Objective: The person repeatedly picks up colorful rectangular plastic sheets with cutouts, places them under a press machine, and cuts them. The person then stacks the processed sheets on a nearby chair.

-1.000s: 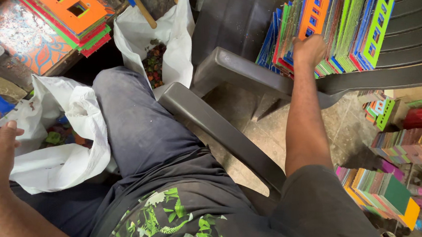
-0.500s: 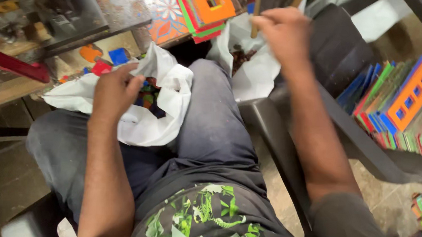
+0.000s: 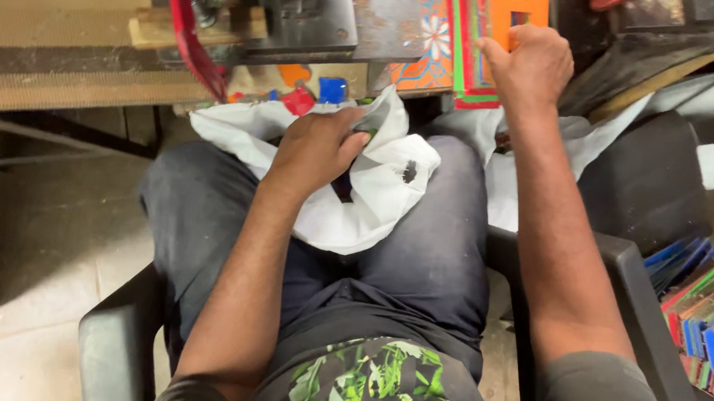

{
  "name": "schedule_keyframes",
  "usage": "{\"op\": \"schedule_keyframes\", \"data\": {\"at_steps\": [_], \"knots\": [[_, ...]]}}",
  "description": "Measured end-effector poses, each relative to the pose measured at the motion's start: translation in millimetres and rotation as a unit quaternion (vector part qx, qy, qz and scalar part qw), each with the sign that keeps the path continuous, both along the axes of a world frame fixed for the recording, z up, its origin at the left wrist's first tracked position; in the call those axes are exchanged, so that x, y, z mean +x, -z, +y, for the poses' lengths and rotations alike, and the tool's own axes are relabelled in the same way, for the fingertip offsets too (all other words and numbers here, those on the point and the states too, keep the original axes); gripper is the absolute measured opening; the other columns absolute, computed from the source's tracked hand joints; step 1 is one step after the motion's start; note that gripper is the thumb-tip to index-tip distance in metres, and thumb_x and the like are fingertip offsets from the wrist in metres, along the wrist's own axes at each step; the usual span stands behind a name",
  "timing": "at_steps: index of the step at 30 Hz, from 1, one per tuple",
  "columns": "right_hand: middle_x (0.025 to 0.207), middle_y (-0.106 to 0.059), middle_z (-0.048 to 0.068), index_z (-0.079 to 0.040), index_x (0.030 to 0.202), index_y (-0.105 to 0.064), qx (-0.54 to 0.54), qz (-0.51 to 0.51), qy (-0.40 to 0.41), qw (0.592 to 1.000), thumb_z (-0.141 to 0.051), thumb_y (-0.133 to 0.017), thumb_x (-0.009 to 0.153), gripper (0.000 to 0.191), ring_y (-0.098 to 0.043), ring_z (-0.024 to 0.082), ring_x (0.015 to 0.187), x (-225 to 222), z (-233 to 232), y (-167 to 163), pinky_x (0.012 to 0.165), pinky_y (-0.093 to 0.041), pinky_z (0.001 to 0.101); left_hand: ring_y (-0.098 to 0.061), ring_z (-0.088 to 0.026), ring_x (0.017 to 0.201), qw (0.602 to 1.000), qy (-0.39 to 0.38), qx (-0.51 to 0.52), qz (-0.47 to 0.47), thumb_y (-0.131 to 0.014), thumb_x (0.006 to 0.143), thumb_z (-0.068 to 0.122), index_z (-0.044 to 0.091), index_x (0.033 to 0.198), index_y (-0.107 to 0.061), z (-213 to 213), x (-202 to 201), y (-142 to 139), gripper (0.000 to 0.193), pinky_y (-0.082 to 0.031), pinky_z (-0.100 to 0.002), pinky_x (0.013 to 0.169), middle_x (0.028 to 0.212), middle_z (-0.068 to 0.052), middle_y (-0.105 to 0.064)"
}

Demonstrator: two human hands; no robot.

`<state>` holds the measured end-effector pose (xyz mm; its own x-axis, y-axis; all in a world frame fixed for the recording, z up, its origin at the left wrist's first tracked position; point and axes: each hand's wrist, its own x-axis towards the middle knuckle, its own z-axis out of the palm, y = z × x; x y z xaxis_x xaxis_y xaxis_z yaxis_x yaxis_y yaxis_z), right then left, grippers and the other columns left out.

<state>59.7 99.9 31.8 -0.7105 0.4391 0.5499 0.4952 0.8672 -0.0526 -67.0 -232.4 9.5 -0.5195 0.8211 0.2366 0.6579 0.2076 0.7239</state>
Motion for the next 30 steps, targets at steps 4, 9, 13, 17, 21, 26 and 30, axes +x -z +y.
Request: {"op": "schedule_keyframes", "data": {"at_steps": [4, 9, 13, 17, 21, 26, 30], "knots": [[0.068, -0.064, 0.018, -0.003, 0.084, -0.078, -0.045, 0.035, -0.041, 0.998, -0.029, -0.087, 0.083, 0.028, -0.065, 0.034, 0.060, -5, 5, 2, 0.056, -0.051, 0.0432, -0.071, -0.040, 0.084, 1.000, -0.005, 0.019, -0.005, -0.072, 0.091, 0.030, 0.006, 0.121, -0.069, 0, -3, -2, 0.038, -0.053, -0.050, 0.075, 0.086, -0.019, -0.074], [0.066, -0.054, 0.010, 0.008, 0.087, -0.071, -0.220, 0.083, -0.071, 0.969, -0.007, -0.076, 0.087, 0.016, -0.055, 0.014, 0.062, 5, 1, -22, 0.061, -0.044, 0.0317, -0.072, -0.039, 0.088, 0.999, -0.019, 0.028, -0.008, -0.072, 0.093, 0.028, 0.007, 0.120, -0.069, -6, -5, -7, 0.035, -0.053, -0.049, 0.078, 0.088, -0.019, -0.075], [0.080, -0.063, 0.000, 0.002, 0.111, -0.078, -0.350, 0.109, -0.122, 0.922, 0.002, -0.079, 0.097, 0.014, -0.059, 0.006, 0.072, 41, -19, -58, 0.064, -0.044, 0.0252, -0.073, -0.034, 0.084, 0.996, -0.041, 0.053, -0.059, -0.071, 0.094, 0.027, 0.006, 0.126, -0.069, -10, -8, -16, 0.038, -0.056, -0.047, 0.076, 0.088, -0.016, -0.075], [0.090, -0.065, 0.008, 0.006, 0.112, -0.077, -0.248, 0.035, -0.201, 0.947, 0.009, -0.084, 0.093, 0.020, -0.058, 0.016, 0.081, 53, -37, -72, 0.072, -0.046, 0.0281, -0.072, -0.023, 0.071, 0.971, -0.100, 0.208, -0.057, -0.071, 0.100, 0.023, 0.005, 0.129, -0.066, -10, -10, -28, 0.034, -0.054, -0.044, 0.085, 0.086, -0.009, -0.074], [0.098, -0.065, 0.009, -0.001, 0.116, -0.077, -0.174, -0.018, -0.248, 0.953, -0.001, -0.091, 0.089, 0.030, -0.063, 0.018, 0.087, 38, -48, -71, 0.077, -0.050, 0.0294, -0.066, -0.017, 0.068, 0.964, -0.118, 0.237, -0.027, -0.073, 0.105, 0.020, 0.008, 0.143, -0.061, -10, -10, -35, 0.041, -0.054, -0.032, 0.066, 0.085, -0.004, -0.071], [0.105, -0.066, 0.012, -0.006, 0.109, -0.079, -0.043, -0.075, -0.288, 0.954, -0.005, -0.091, 0.080, 0.031, -0.060, 0.032, 0.107, 12, -45, -80, 0.089, -0.050, 0.0425, -0.068, -0.021, 0.068, 0.980, -0.123, 0.155, 0.029, -0.074, 0.102, 0.022, 0.011, 0.148, -0.057, -3, -11, -32, 0.051, -0.054, -0.036, 0.065, 0.084, -0.006, -0.073], [0.122, -0.064, 0.016, -0.005, 0.115, -0.077, -0.076, -0.069, -0.298, 0.949, -0.006, -0.088, 0.083, 0.033, -0.057, 0.036, 0.124, -5, -38, -80, 0.099, -0.049, 0.0440, -0.072, -0.028, 0.077, 0.979, -0.140, 0.114, 0.091, -0.072, 0.104, 0.025, 0.016, 0.152, -0.053, 8, -16, -24, 0.053, -0.056, -0.042, 0.069, 0.089, -0.010, -0.073]]}}
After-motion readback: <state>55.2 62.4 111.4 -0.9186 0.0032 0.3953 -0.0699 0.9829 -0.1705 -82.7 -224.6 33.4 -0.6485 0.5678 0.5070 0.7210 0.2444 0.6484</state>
